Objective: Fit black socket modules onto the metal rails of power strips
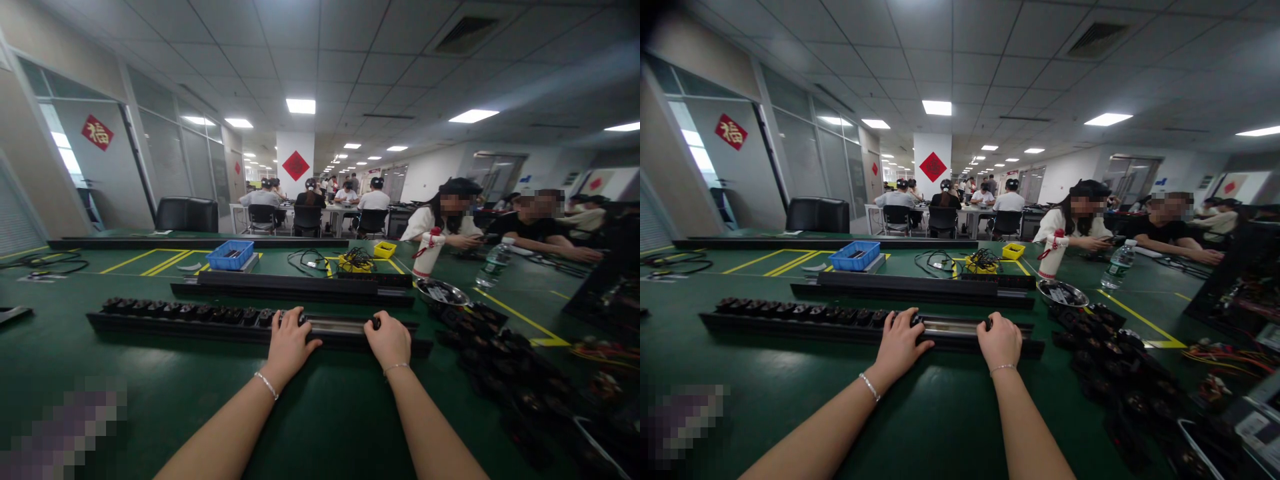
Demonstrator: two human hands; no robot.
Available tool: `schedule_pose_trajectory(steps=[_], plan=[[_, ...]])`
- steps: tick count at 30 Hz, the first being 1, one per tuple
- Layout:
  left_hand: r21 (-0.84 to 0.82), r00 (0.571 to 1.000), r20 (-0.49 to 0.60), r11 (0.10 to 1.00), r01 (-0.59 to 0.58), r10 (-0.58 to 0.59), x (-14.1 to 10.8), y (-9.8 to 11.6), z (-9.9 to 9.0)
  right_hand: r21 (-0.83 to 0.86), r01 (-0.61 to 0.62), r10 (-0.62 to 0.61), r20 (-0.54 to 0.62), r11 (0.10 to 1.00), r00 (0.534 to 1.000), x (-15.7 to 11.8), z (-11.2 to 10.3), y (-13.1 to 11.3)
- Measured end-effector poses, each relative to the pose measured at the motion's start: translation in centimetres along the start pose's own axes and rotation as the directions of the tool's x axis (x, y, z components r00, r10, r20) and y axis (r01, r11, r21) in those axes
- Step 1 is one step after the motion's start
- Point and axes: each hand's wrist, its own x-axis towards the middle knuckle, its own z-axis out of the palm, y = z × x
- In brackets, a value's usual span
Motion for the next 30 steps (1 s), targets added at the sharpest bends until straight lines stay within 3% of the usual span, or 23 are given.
schedule_pose_trajectory(steps=[6, 13, 30], plan=[[-0.009, 1.0, -0.008, 1.0, -0.003, 0.003, 0.0, 0.0, 0.0, 0.025, -0.004, 0.003, 0.02, 1.0, 1.0, -0.1, 0.1, 0.0], [-0.021, 1.0, -0.014, 1.0, -0.003, 0.003, 0.0, -0.1, 0.1, 0.055, -0.09, 0.096, -0.12, 0.994, 0.988, -0.2, 1.2, 0.5], [-0.028, 1.0, 0.002, 1.0, 0.0, 0.0, 0.0, 0.3, 0.3, 0.063, -0.094, 0.101, -0.123, 0.994, 0.987, 0.6, 1.4, 1.4]])
